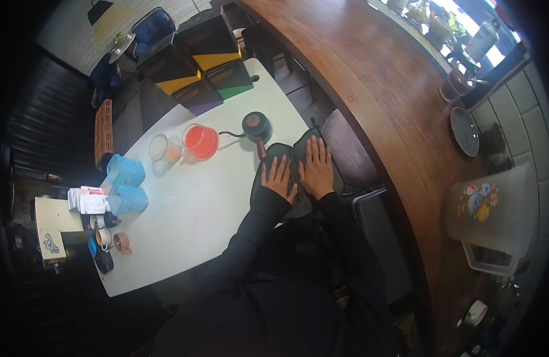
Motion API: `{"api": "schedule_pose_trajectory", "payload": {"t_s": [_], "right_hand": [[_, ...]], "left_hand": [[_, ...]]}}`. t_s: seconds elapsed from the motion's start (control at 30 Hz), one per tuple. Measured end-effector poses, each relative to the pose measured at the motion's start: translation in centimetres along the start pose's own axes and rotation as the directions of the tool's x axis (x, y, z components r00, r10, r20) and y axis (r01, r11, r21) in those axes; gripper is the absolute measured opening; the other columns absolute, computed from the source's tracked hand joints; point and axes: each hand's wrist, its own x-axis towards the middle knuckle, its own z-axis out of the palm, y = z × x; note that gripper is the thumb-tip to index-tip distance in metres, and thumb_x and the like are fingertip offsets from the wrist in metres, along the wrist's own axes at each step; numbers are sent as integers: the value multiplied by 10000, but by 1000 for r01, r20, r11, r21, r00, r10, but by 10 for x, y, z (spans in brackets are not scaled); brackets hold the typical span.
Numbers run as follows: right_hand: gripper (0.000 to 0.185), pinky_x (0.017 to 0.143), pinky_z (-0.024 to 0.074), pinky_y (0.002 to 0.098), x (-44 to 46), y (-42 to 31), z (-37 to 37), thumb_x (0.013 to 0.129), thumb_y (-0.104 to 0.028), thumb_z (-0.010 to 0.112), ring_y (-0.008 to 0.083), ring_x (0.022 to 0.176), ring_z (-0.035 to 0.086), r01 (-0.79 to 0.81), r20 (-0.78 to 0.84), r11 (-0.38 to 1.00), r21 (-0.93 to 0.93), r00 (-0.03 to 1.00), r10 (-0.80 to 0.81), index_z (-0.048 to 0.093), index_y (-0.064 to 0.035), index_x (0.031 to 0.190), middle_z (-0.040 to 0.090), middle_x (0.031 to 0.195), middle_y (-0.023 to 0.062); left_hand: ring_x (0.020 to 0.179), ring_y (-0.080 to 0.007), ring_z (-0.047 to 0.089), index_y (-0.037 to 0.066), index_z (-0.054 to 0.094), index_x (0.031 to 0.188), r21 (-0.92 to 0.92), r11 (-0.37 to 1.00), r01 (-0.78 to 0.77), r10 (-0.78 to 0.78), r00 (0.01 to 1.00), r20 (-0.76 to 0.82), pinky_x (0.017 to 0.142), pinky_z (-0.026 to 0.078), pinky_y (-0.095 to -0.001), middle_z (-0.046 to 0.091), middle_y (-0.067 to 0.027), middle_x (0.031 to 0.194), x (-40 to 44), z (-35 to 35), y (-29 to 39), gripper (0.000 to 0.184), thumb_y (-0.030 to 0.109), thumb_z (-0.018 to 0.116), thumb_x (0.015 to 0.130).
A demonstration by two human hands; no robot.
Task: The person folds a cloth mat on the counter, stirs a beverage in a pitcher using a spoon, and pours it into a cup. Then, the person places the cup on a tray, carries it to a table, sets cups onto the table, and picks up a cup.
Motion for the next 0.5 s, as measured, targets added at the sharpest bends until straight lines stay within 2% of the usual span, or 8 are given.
{"api": "schedule_pose_trajectory", "payload": {"t_s": [0.33, 0.43, 0.5], "right_hand": [[687, 1160, 146, 498, -12, -57, 3, 920, -335, 466, 384, 1436, 177, 34, 60, 999, 5, 998, -34, 279, 76, 1438, 231, 1531, 233], [689, 1160, 148, 499, -18, -88, 12, 919, -335, 469, 392, 1432, 178, 51, 51, 999, 5, 997, -51, 281, 83, 1434, 234, 1527, 238], [687, 1160, 152, 498, -22, -114, 15, 921, -336, 467, 394, 1429, 186, 43, 41, 999, -5, 998, -42, 287, 94, 1426, 239, 1522, 243]], "left_hand": [[1456, -310, 146, 86, 278, 1485, -34, 993, 113, -114, 993, -20, 1162, 82, -545, 217, -126, 1562, -50, -16, -35, 753, 447, 528, 874], [1455, -306, 151, 98, 280, 1487, -12, 989, 150, -151, 985, -78, 1163, 80, -541, 228, -114, 1560, -78, -18, -59, 767, 471, 535, 868], [1441, -308, 192, 104, 299, 1481, -33, 983, 178, -181, 975, -132, 1159, 119, -537, 249, -109, 1551, -100, -23, -77, 739, 447, 545, 876]]}}
